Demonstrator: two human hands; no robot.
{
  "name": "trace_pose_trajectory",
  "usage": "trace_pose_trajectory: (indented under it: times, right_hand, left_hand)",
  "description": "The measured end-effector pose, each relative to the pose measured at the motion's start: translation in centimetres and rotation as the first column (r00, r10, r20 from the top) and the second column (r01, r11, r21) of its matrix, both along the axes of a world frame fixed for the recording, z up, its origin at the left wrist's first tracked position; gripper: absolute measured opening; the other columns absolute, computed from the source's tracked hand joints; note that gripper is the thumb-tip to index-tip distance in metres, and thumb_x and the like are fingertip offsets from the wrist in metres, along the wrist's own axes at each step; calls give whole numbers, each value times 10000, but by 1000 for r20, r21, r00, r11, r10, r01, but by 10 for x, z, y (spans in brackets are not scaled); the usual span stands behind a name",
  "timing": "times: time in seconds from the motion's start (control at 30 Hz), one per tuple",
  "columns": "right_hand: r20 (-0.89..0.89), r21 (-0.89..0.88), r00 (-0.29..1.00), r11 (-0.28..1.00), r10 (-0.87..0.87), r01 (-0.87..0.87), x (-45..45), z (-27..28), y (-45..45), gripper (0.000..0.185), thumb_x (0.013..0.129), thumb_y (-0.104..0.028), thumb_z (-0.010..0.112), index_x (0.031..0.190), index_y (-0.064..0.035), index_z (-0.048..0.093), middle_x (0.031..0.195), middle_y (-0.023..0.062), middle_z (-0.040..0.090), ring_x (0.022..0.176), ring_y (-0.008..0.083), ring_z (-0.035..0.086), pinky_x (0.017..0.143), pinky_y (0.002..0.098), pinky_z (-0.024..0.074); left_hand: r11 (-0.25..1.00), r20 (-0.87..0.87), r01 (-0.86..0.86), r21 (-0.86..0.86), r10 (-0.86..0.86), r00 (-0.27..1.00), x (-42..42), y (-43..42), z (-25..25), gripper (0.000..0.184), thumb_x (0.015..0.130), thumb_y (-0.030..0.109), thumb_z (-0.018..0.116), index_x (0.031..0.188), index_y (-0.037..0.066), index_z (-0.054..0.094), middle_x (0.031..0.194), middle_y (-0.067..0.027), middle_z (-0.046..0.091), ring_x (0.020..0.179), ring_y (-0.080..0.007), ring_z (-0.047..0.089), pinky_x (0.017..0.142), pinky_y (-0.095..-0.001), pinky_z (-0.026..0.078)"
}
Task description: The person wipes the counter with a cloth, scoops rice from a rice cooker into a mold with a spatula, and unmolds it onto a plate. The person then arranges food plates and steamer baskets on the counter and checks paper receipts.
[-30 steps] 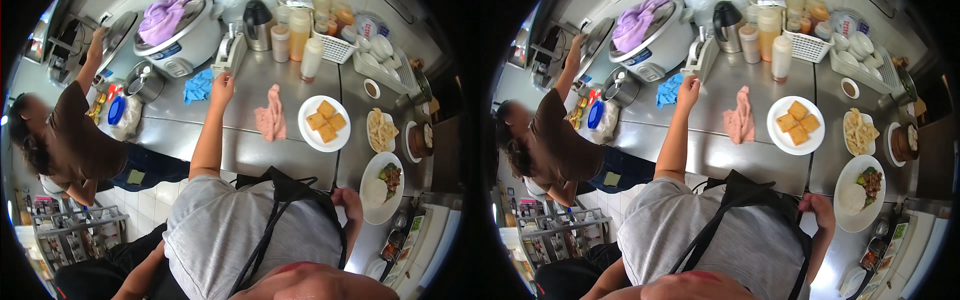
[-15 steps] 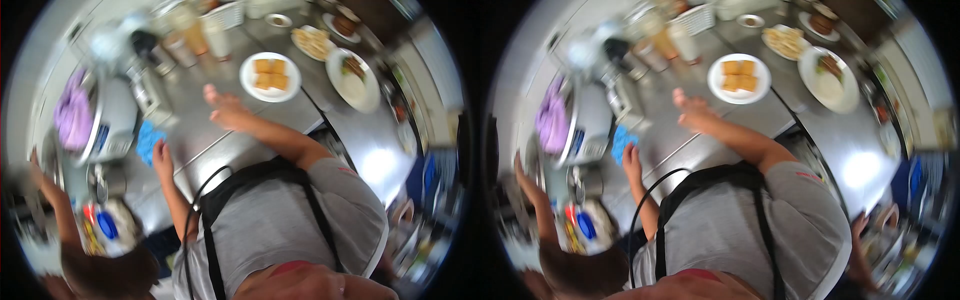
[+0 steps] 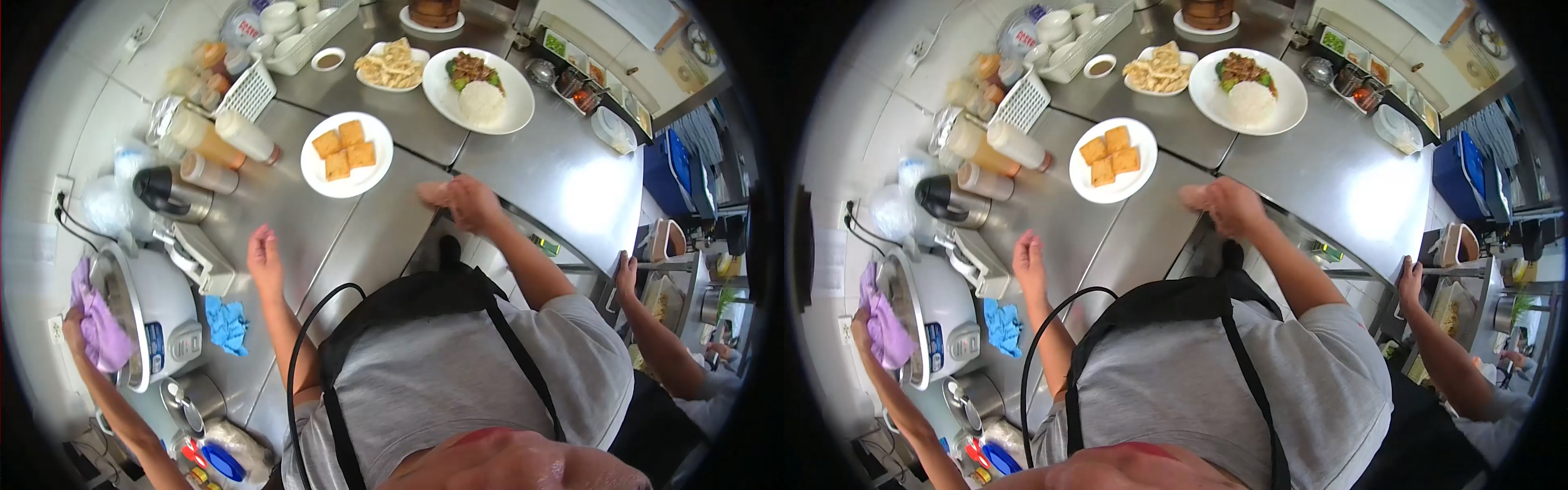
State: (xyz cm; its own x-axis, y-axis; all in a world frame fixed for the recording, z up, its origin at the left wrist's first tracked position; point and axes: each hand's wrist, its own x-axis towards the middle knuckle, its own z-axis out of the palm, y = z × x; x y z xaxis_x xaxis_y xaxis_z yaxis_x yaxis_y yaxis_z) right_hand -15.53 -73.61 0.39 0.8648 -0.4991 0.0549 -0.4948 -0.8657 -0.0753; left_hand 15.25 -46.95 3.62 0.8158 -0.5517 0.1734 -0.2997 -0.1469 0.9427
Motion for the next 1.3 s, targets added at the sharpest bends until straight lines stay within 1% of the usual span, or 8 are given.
trace_pose_trajectory:
  times: [0.03, 0.27, 0.4, 0.47, 0.77, 0.97, 1.17, 1.3]
  right_hand:
    - [98, 688, 769, 601, -632, 407, -10, 42, -9, 240, 793, -271, 465, 915, -88, 563, 859, 128, 593, 811, 272, 568, 698, 368, 442]
    - [458, 330, 764, 885, -455, 329, -116, 81, -122, 302, 785, -249, 522, 987, -25, 543, 956, 200, 551, 883, 348, 522, 748, 393, 425]
    - [391, 170, 618, 713, -682, 680, -177, 22, -166, 408, 744, -273, 570, 993, 44, 510, 971, 218, 552, 925, 368, 517, 762, 399, 430]
    - [-174, 405, 694, 592, -699, 697, -216, -15, -196, 346, 736, -230, 576, 954, 36, 537, 862, 213, 581, 833, 297, 570, 728, 345, 448]
    - [-223, 521, 738, 562, -637, 642, -217, 24, -170, 298, 654, -216, 584, 816, 31, 539, 794, 205, 587, 754, 329, 574, 686, 371, 447]
    - [26, 361, 437, 416, -899, 835, -196, 10, -158, 223, 654, -181, 568, 691, 36, 541, 723, 219, 583, 684, 365, 565, 624, 403, 444]
    - [-167, 663, 773, 511, -612, 547, -215, 38, -170, 195, 622, -138, 623, 677, 29, 540, 617, 124, 571, 574, 205, 547, 549, 323, 428]
    - [317, 912, 622, 410, -716, 7, -227, 66, -180, 152, 679, -73, 611, 802, -26, 536, 906, 39, 539, 821, 131, 510, 690, 264, 433]
  left_hand:
    - [999, 4, 44, 18, -44, 999, -9, -23, 4, 226, 843, 129, 486, 1035, 15, 516, 929, -53, 551, 817, -116, 520, 720, -238, 415]
    - [934, 98, 344, 95, -352, 931, -76, -179, 16, 246, 823, 175, 510, 1022, 33, 534, 906, -83, 570, 812, -170, 551, 729, -264, 437]
    - [871, -71, 482, 97, -477, 876, -98, -259, -4, 324, 822, 171, 501, 1112, 30, 464, 814, -31, 540, 723, -89, 506, 662, -223, 422]
    - [869, -186, 471, 151, -443, 877, -106, -290, -14, 363, 824, 194, 501, 1141, 29, 435, 806, -30, 538, 684, -89, 508, 613, -223, 420]
    - [874, -476, 475, 106, -375, 796, -125, -372, -21, 415, 794, 183, 504, 1140, -20, 396, 800, -92, 556, 583, -129, 526, 515, -245, 439]
    - [867, -527, 490, 87, -377, 762, -121, -379, -24, 462, 749, 61, 459, 1198, 47, 352, 743, -61, 553, 561, -116, 510, 499, -235, 431]
    - [858, -510, 500, 114, -381, 771, -115, -383, -27, 467, 731, 48, 463, 1189, 51, 370, 800, -77, 559, 608, -125, 530, 528, -246, 444]
    - [859, -452, 503, 95, -413, 790, -109, -387, -32, 467, 700, 20, 453, 1165, 37, 414, 884, -100, 569, 733, -158, 556, 620, -268, 458]
